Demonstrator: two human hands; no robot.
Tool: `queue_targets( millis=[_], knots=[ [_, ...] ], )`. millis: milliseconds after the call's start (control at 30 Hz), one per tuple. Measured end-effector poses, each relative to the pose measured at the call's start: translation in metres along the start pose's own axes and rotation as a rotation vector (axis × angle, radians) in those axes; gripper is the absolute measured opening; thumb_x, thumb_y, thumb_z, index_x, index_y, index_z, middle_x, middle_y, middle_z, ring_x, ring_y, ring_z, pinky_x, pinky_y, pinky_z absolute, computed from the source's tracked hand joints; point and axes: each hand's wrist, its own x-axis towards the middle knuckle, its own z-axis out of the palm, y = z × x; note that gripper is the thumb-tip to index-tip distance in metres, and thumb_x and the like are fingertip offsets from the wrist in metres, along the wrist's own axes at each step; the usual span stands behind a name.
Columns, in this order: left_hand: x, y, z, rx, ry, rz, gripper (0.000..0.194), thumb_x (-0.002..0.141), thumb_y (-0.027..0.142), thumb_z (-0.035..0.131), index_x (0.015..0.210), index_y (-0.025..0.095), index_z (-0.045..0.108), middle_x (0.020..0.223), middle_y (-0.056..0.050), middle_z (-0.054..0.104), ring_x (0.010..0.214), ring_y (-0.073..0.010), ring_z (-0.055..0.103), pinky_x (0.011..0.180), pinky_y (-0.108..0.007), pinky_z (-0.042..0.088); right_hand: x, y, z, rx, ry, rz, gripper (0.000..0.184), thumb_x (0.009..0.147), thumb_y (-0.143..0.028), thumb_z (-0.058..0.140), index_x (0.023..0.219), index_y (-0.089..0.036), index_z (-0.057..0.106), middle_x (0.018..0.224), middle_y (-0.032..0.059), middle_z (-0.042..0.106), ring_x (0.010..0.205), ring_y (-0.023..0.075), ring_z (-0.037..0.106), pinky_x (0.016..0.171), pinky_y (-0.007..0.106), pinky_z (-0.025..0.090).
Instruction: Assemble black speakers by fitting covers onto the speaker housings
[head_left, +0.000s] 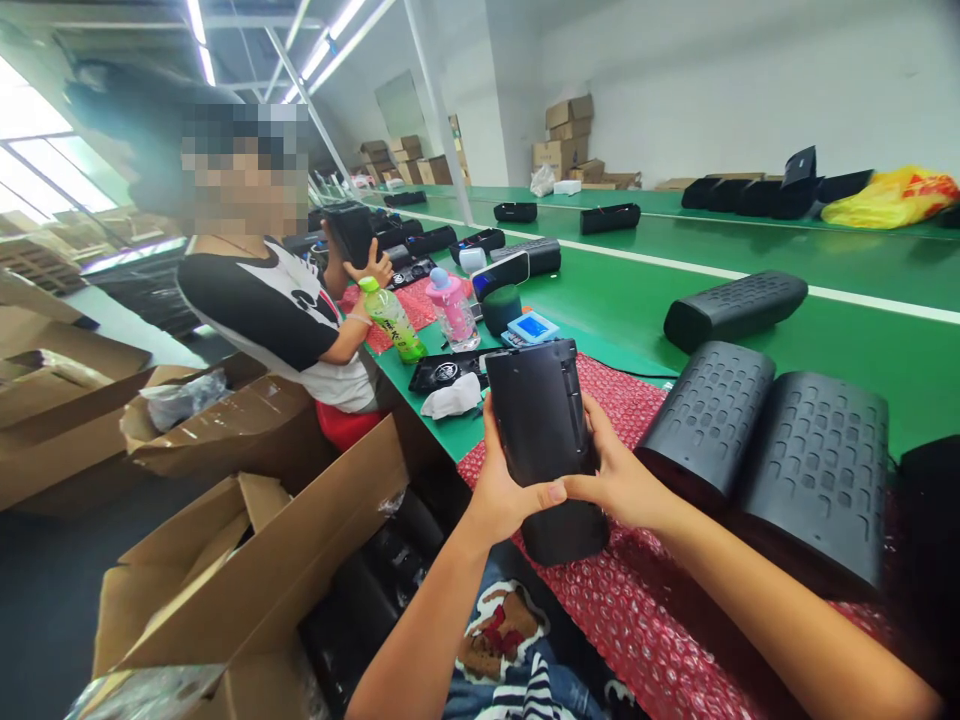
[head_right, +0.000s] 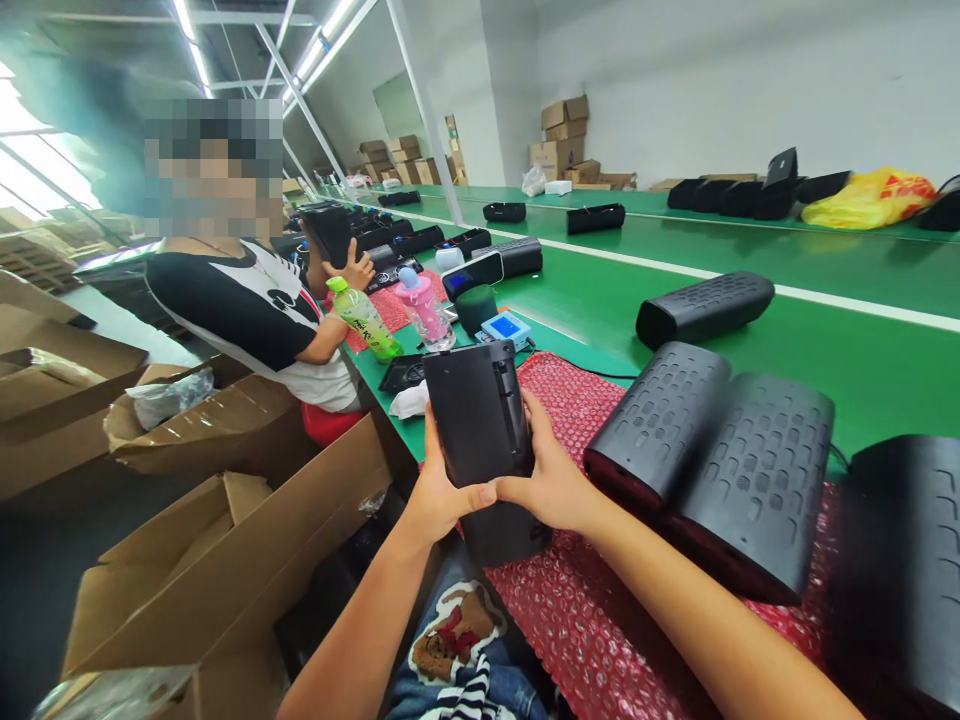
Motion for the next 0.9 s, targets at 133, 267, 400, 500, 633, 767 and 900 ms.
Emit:
queue_targets(
  millis=[133,267,400,500,633,767,900],
  knots=[
    [-0.008,0.001,0.005,0.057,-0.074,-0.011,0.141,0.063,0.040,0.088,0.151,0.035,-0.022,0.162,-0.015,0.022,0.145,-0.0344,0.035,0.118,-0.056,0.031,-0.007,-0.024,-0.011,-0.227,0.129,-0.162,0.105,0.076,-0.025,0.069,0.157,-0.033,0.002,0.164,0.0030,0.004,0.151,0.0279,0.008,0.123,0.053,0.010],
    [-0.017,0.002,0.012,0.223,-0.114,0.002,0.136,0.064,0.033,0.087,0.153,0.035,-0.016,0.162,-0.013,0.022,0.148,-0.0359,0.029,0.121,-0.059,0.024,-0.011,-0.052,-0.019,-0.520,0.346,-0.398,0.086,0.076,-0.035,0.077,0.149,-0.034,0.033,0.158,0.0037,0.025,0.147,0.0339,0.018,0.121,0.058,0.015],
    [-0.021,0.004,0.019,0.304,-0.078,0.028,0.132,0.061,0.030,0.088,0.156,0.035,-0.004,0.164,-0.011,0.017,0.149,-0.0384,0.023,0.122,-0.059,0.022,-0.009,-0.062,-0.020,-0.544,0.470,-0.484,0.047,0.077,-0.038,0.080,0.118,-0.030,0.061,0.126,0.0066,0.057,0.128,0.0327,0.048,0.112,0.057,0.035],
    [-0.020,0.006,0.023,0.337,-0.057,0.034,0.131,0.060,0.029,0.088,0.156,0.037,0.000,0.165,-0.008,0.012,0.151,-0.0385,0.016,0.123,-0.058,0.020,-0.006,-0.058,-0.018,-0.433,0.576,-0.487,0.035,0.077,-0.038,0.080,0.107,-0.028,0.064,0.116,0.0057,0.061,0.122,0.0302,0.053,0.109,0.055,0.039],
    [-0.016,0.008,0.028,0.387,-0.069,0.058,0.129,0.061,0.029,0.088,0.156,0.037,0.002,0.165,-0.006,0.010,0.152,-0.0379,0.011,0.123,-0.058,0.017,-0.002,-0.052,-0.018,-0.344,0.685,-0.477,0.021,0.082,-0.035,0.072,0.100,-0.028,0.063,0.111,0.0047,0.060,0.118,0.0272,0.056,0.108,0.052,0.040],
    [-0.013,0.009,0.031,0.458,-0.069,0.084,0.131,0.061,0.031,0.088,0.155,0.038,-0.003,0.165,-0.008,0.009,0.151,-0.0390,0.014,0.122,-0.060,0.016,-0.001,-0.052,-0.022,-0.329,0.644,-0.475,0.024,0.080,-0.031,0.066,0.103,-0.027,0.061,0.113,0.0048,0.058,0.118,0.0268,0.053,0.108,0.051,0.038],
    [-0.013,0.009,0.032,0.499,-0.051,0.072,0.130,0.061,0.034,0.088,0.155,0.040,-0.003,0.165,-0.008,0.011,0.150,-0.0398,0.017,0.121,-0.063,0.016,-0.002,-0.053,-0.022,-0.352,0.628,-0.429,0.032,0.075,-0.032,0.064,0.105,-0.026,0.057,0.116,0.0056,0.056,0.121,0.0289,0.050,0.107,0.052,0.037]
  ],
)
